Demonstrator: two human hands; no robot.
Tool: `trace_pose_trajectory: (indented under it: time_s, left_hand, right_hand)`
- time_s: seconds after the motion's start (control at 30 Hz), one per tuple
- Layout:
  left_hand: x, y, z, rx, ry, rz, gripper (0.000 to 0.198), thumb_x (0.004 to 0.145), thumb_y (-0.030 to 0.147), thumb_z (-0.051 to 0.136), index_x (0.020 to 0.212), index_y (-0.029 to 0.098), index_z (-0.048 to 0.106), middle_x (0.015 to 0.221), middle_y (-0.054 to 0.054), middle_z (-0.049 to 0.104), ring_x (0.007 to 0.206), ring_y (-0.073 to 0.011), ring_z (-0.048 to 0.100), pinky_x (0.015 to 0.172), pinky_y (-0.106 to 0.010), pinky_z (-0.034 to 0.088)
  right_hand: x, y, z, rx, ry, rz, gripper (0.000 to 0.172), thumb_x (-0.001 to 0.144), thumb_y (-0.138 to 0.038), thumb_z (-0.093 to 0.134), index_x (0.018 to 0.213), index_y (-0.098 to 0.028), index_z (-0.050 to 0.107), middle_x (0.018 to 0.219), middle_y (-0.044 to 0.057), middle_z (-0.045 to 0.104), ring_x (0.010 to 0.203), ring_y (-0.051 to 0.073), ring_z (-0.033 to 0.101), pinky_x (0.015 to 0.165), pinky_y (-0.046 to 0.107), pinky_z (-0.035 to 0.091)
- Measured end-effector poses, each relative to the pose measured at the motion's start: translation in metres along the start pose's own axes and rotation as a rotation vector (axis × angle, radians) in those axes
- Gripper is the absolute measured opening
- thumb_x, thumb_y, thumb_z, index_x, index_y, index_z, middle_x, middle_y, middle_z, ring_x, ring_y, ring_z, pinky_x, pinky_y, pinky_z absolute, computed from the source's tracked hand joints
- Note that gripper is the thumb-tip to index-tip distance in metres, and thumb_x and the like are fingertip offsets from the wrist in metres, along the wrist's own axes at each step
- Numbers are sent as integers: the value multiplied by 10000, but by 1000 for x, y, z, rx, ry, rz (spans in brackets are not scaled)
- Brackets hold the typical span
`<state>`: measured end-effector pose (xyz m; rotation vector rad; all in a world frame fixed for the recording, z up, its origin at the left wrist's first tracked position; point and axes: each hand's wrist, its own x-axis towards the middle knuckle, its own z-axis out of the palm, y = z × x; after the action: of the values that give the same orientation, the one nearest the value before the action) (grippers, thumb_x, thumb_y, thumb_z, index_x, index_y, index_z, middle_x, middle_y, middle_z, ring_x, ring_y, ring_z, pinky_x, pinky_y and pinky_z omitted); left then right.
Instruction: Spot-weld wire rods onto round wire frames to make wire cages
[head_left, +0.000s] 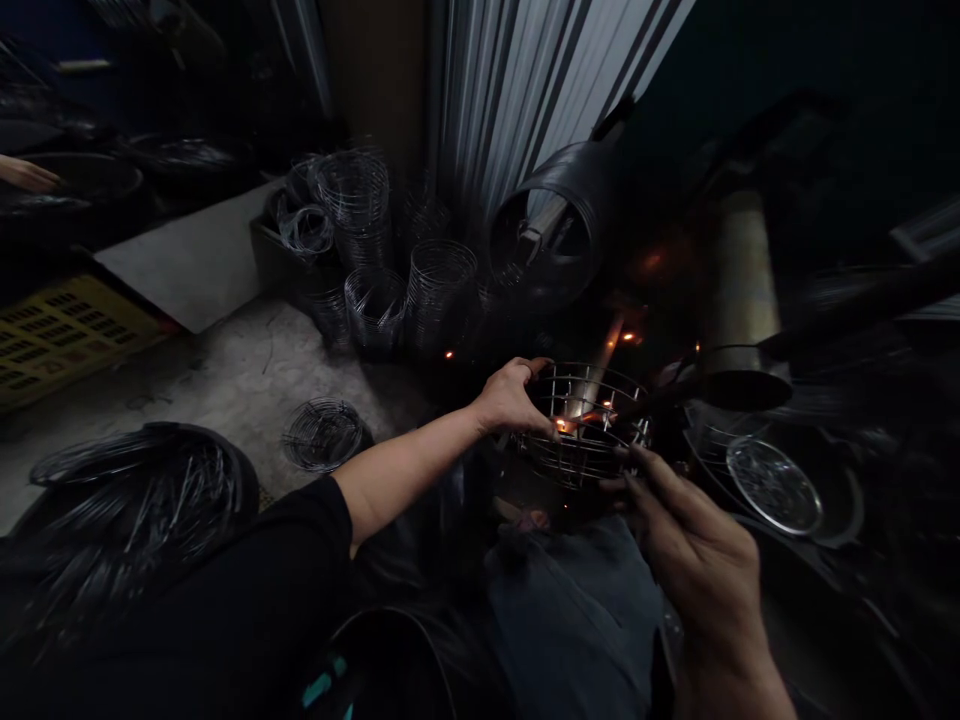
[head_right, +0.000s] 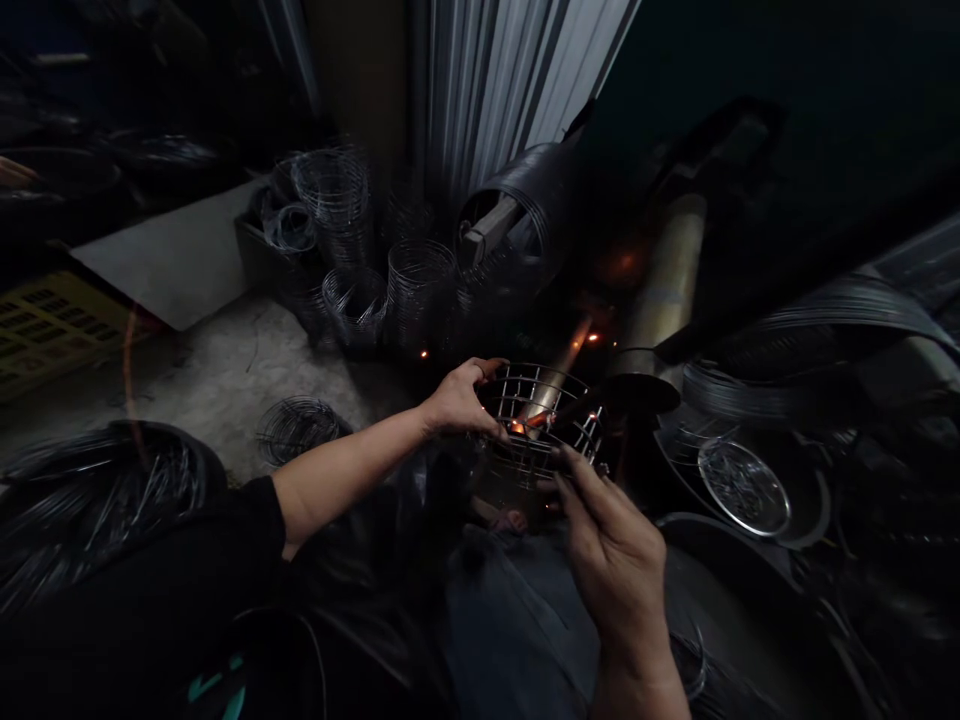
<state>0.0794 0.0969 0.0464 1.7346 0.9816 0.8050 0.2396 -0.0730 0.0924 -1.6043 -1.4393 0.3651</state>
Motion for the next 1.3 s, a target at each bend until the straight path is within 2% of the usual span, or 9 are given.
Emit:
trace_pose_trajectory:
  time_s: [0.17,0.33,0.47,0.57,0.67,0.8,0.93,1.13,1.3]
  left_hand:
    - [8,-7,-6,-33,-10,4,1170,326,356,906,1377,157,430,1290,-121,459,1174,-300,484,1050,-408,397]
    - [-14,-58,6,-296,-62,-32,1489,219,298,928,1485,239,148,1497,-162,246,1365,-342,276,1110,-511,267]
    - [-22,-82,28,-651,-52,-239,1242,272,249,917,1394,227,383,1351,-143,469,1208,-303,468,977,-510,433]
    - [-27,-74,23,-712,-41,-244,1116,270,218,910,1302,169,489,1238,-134,550,1093,-267,540,907,-450,495]
    - [-47,-54,-4,-602,-86,-147,1089,258,168,903,1276,172,518,1225,-116,546,1074,-258,554,943,-420,476]
    - [-86,-18,-33,-135,-116,144,954,371,227,867,1267,203,541,1225,-73,510,1101,-259,547,1011,-387,435]
    - [-105,7,-34,107,-99,178,922,433,312,844,1287,186,523,1205,-79,515,1090,-269,555,990,-376,463]
    - [-101,12,-22,150,-55,199,861,471,365,828,1262,176,545,1168,-87,534,1054,-262,571,988,-386,466]
    - [-92,10,-15,135,-34,227,867,471,377,823,1263,163,541,1151,-88,530,1047,-260,573,974,-389,477]
  right_hand:
    - [-25,15,6,74,-80,116,328,839,-353,622,1105,-172,684,955,87,709,802,206,684,757,329,575]
    - [-48,23,4,-191,-234,3,468,830,-422,581,1228,-178,615,1198,94,629,1074,248,617,864,354,551]
    - [-60,4,1,-355,-323,-242,414,860,-400,551,1198,-178,638,1108,103,670,981,260,659,754,340,588]
    - [-58,-23,-4,-370,-299,-426,317,890,-391,541,1051,-176,709,937,91,715,808,246,698,640,296,594]
    - [-50,-52,-7,-237,-339,-501,238,900,-335,555,1008,-200,718,880,43,725,770,192,701,641,211,574]
    - [-32,-66,1,-14,-481,-273,191,877,-305,580,942,-218,737,864,23,726,745,157,697,665,176,554]
    - [-19,-54,15,-57,-594,3,272,896,-362,516,878,-215,743,801,21,718,708,166,686,612,213,541]
    - [-35,-41,19,-760,-386,-407,336,808,-229,558,1106,-124,673,927,90,708,692,228,666,586,325,504]
    - [-37,-31,20,-695,-257,-535,274,892,-156,450,1004,-136,699,814,62,704,697,203,645,652,327,468]
